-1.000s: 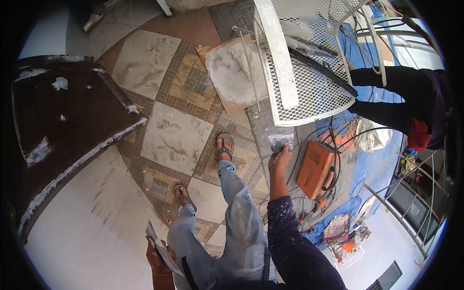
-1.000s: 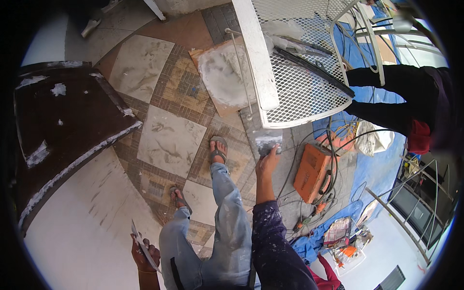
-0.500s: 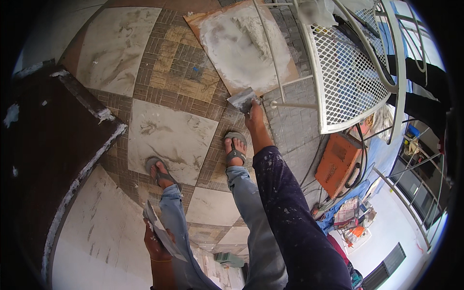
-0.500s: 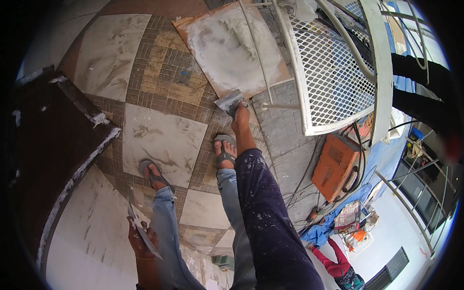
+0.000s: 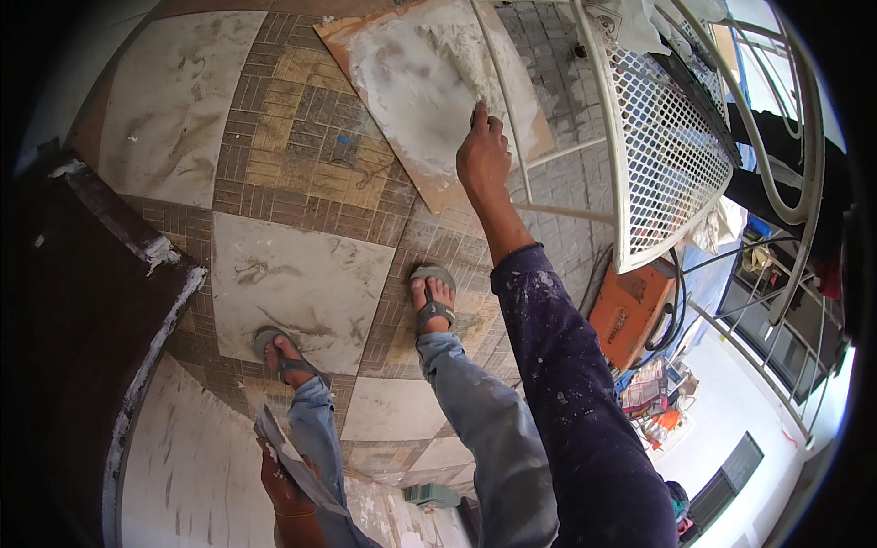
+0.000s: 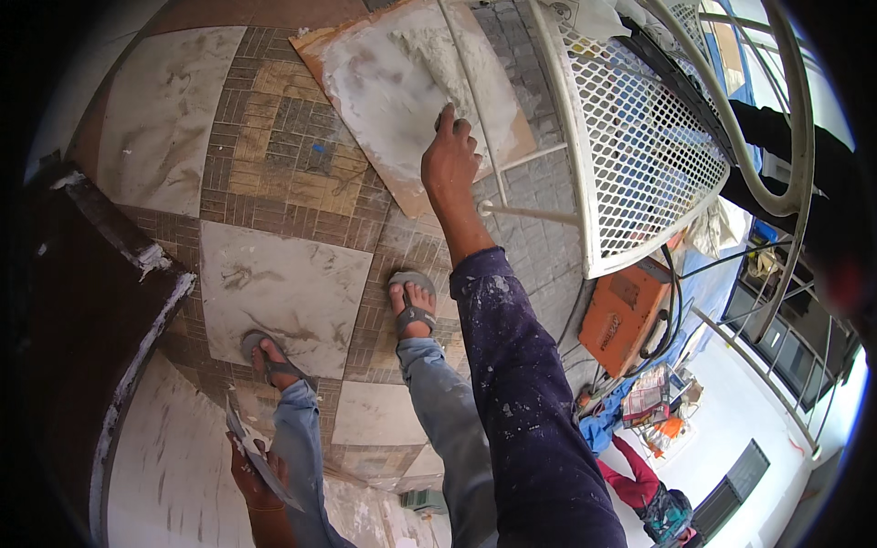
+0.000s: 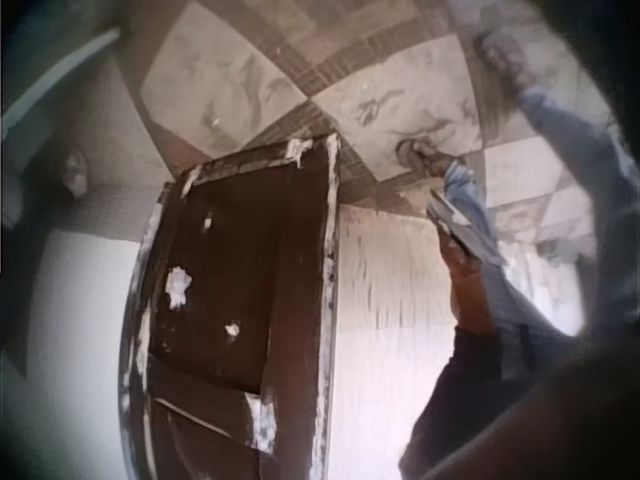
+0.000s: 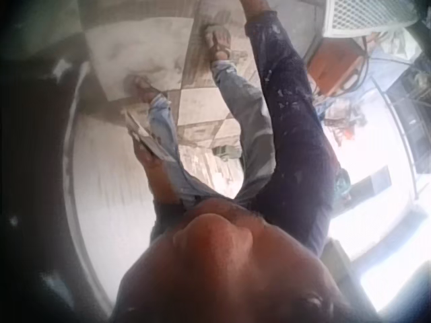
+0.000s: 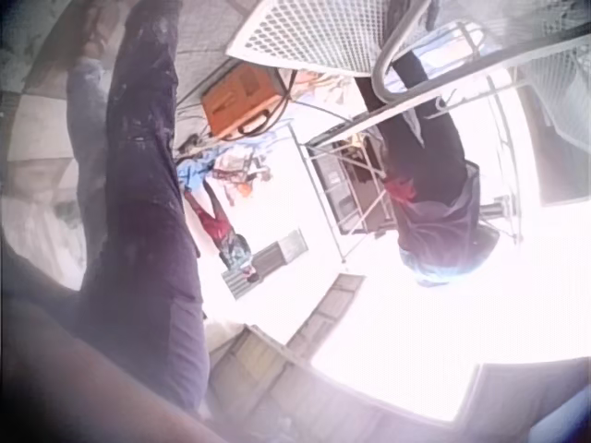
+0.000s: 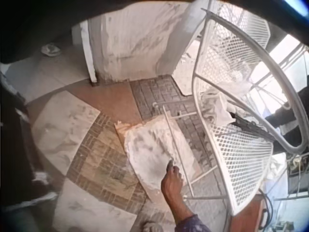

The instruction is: The person applies white plaster to a wall using a trowel and a smaller scraper, smoothing the surface repeatedly. The person occasionally scrapes excess plaster from the trowel and continues working along the wall.

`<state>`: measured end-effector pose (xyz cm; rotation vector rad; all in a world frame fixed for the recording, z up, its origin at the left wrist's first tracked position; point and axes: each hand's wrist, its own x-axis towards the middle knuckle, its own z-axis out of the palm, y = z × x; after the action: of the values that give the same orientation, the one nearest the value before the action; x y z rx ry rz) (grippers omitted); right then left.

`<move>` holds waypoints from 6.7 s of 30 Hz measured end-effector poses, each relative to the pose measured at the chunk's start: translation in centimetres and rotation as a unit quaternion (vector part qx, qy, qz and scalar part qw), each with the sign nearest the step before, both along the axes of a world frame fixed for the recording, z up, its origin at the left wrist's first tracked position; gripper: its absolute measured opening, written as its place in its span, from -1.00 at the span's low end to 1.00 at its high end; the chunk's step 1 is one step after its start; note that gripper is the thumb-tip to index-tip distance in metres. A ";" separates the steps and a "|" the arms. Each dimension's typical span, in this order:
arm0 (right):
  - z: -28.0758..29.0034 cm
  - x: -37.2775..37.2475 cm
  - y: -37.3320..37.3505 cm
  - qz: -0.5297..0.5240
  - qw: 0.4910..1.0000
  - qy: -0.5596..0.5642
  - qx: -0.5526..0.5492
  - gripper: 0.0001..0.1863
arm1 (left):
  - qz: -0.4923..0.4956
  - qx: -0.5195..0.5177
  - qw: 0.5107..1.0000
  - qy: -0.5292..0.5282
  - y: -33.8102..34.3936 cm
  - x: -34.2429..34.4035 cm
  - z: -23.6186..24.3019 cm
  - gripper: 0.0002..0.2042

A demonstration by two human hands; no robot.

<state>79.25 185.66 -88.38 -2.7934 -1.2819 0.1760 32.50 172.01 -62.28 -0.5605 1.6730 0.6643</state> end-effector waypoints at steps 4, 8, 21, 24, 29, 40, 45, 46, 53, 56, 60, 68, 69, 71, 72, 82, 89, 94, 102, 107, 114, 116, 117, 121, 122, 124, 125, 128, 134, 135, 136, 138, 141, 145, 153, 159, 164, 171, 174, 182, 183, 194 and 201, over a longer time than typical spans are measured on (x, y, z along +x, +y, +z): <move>-1.6 0.2 2.9 0.015 0.998 -0.052 -0.020 -0.62 | -0.108 -0.022 0.991 0.082 -0.8 -2.1 -1.8 -0.44; -1.4 -0.7 2.9 0.095 0.995 0.003 -0.040 -0.67 | -0.087 -0.013 0.995 0.042 -0.8 -2.7 -2.1 -0.52; -0.6 1.0 6.9 0.073 0.992 -0.052 0.087 -0.77 | -0.192 0.098 0.975 -0.058 2.4 -0.2 -0.9 -0.50; -0.7 0.4 7.4 0.115 0.993 -0.003 -0.009 -0.79 | -0.130 0.080 0.982 -0.109 3.1 0.5 -0.6 -0.50; -2.4 1.4 6.8 0.087 0.990 -0.045 0.100 -0.82 | -0.165 0.091 0.978 -0.090 3.8 1.7 -0.6 -0.52; 2.5 2.0 0.9 0.021 0.951 0.299 0.072 -0.65 | -0.275 0.145 0.938 -0.151 14.9 15.0 -10.0 -0.58; 9.5 2.9 -2.5 -0.050 0.812 0.553 0.180 -0.53 | -0.326 0.190 0.898 -0.228 20.8 26.2 -18.2 -0.59; 10.9 2.8 -3.1 -0.053 0.781 0.582 0.221 -0.52 | -0.321 0.212 0.886 -0.260 21.2 27.7 -18.7 -0.59; 16.5 2.2 -4.9 0.322 0.812 0.406 0.269 -0.28 | -0.275 0.187 0.861 -0.384 20.6 32.5 -15.1 -0.59; 17.3 1.1 -4.5 0.351 0.819 0.397 0.220 -0.20 | -0.249 0.216 0.844 -0.423 20.6 31.4 -13.4 -0.57; 17.6 -0.1 -3.0 0.351 0.855 0.356 0.138 -0.20 | -0.219 0.233 0.851 -0.417 20.8 28.4 -13.1 -0.54; 8.7 -0.2 3.1 0.404 0.888 0.207 -0.074 -0.43 | -0.211 0.294 0.901 -0.240 21.3 19.8 -13.6 -0.54; 6.8 -0.3 5.4 0.414 0.893 0.172 -0.034 -0.46 | -0.222 0.287 0.907 -0.215 21.0 18.8 -13.6 -0.55; 3.2 -0.8 10.8 0.409 0.901 0.134 0.050 -0.53 | -0.240 0.304 0.904 -0.183 19.9 17.3 -13.6 -0.55; 1.7 -0.8 13.3 0.416 0.904 0.080 0.057 -0.57 | -0.234 0.279 0.914 -0.181 19.2 16.7 -13.7 -0.54; -0.8 4.2 1.9 0.392 0.916 0.037 -0.074 -0.59 | -0.201 0.240 0.939 -0.142 14.4 12.0 -12.8 -0.53; 0.6 2.6 2.6 0.188 0.982 0.014 -0.031 -0.70 | -0.217 0.245 0.938 -0.117 15.1 10.4 -12.4 -0.55; -2.8 2.0 7.1 0.161 0.976 -0.145 0.025 -0.79 | -0.213 0.240 0.937 -0.136 14.8 10.1 -12.7 -0.55; -1.1 1.8 7.8 0.135 0.982 -0.131 0.019 -0.83 | -0.203 0.203 0.950 -0.120 14.7 11.4 -11.8 -0.51; -2.3 1.1 8.1 0.134 0.989 -0.016 -0.056 -0.85 | -0.207 0.209 0.947 -0.130 14.8 11.7 -12.0 -0.51; -1.9 1.9 7.9 0.114 0.990 -0.056 -0.059 -0.84 | -0.223 0.210 0.945 -0.117 14.6 11.9 -11.7 -0.51; -1.6 2.2 8.1 0.124 0.983 0.021 -0.135 -0.83 | -0.218 0.202 0.945 -0.139 14.5 11.9 -11.4 -0.51; -1.6 2.4 8.2 0.107 0.991 -0.009 -0.082 -0.83 | -0.219 0.212 0.941 -0.146 14.6 11.9 -11.3 -0.51; -2.4 2.5 8.5 0.092 0.994 -0.038 -0.043 -0.83 | -0.230 0.204 0.942 -0.134 14.4 12.0 -10.8 -0.51; -2.6 2.4 8.3 0.108 0.992 -0.039 -0.053 -0.83 | -0.239 0.210 0.939 -0.133 14.5 12.1 -10.7 -0.51; -2.6 2.3 7.5 0.147 0.986 0.015 -0.081 -0.82 | -0.247 0.221 0.933 -0.141 14.5 12.7 -10.7 -0.53; -2.2 2.3 6.9 0.141 0.986 0.023 -0.088 -0.80 | -0.247 0.233 0.929 -0.151 14.8 13.3 -10.9 -0.54; 0.7 2.3 4.0 0.106 0.984 0.128 -0.058 -0.69 | -0.273 0.257 0.916 -0.146 16.2 15.5 -11.4 -0.54; 11.4 1.2 -1.0 0.017 0.880 0.444 0.165 -0.60 | -0.346 0.268 0.880 -0.186 20.3 21.7 -12.7 -0.46; 13.5 1.1 -1.6 0.009 0.865 0.469 0.179 -0.60 | -0.362 0.273 0.871 -0.189 20.8 22.9 -12.7 -0.44; 16.2 0.5 -2.0 -0.006 0.853 0.487 0.186 -0.59 | -0.366 0.268 0.869 -0.196 21.2 23.7 -12.4 -0.44; 20.9 0.3 -2.8 0.029 0.841 0.499 0.208 -0.60 | -0.381 0.234 0.875 -0.183 21.7 25.7 -10.9 -0.43; 28.5 -0.7 -4.2 0.157 0.842 0.435 0.278 -0.59 | -0.341 0.277 0.851 -0.288 21.1 27.3 -5.4 -0.43; 39.4 -3.4 -6.8 0.322 0.798 0.348 0.371 -0.51 | -0.275 0.282 0.832 -0.391 18.6 26.2 7.3 -0.46; 64.2 -10.4 -16.8 0.416 0.800 0.177 0.394 -0.49 | -0.331 0.278 0.750 -0.501 10.8 21.2 35.5 -0.51; 82.5 -16.4 -31.9 0.303 0.893 0.011 0.332 -0.43 | -0.411 0.275 0.652 -0.575 -0.5 18.6 53.1 -0.43; 92.8 -23.0 -47.3 0.159 0.944 -0.091 0.273 -0.37 | -0.484 0.233 0.574 -0.618 -12.7 17.6 61.0 -0.45; 96.4 -34.1 -73.1 -0.126 0.946 -0.215 0.207 -0.39 | -0.603 0.159 0.429 -0.654 -35.1 16.9 65.6 -0.57; 94.4 -39.6 -83.2 -0.287 0.898 -0.152 0.298 -0.44 | -0.607 0.106 0.351 -0.706 -45.5 15.8 66.3 -0.64; 86.4 -49.2 -93.5 -0.548 0.552 -0.522 0.350 -0.54 | -0.700 0.018 0.263 -0.664 -72.7 11.4 68.6 -0.52; 86.3 -49.5 -94.7 -0.549 0.549 -0.576 0.256 -0.53 | -0.710 -0.007 0.246 -0.659 -75.4 10.8 68.8 -0.52; 91.9 -48.6 -111.7 -0.583 0.502 -0.520 0.371 -0.46 | -0.789 -0.188 0.045 -0.582 -98.7 13.5 68.1 -0.53; 89.5 -49.7 -121.7 -0.797 0.435 -0.319 0.271 -0.55 | -0.830 -0.251 -0.086 -0.491 -112.0 13.9 67.8 -0.63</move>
<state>29.55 63.92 1.10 -2.0872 1.4657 -1.1413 46.44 60.02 5.47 0.8049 -0.1931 -1.9789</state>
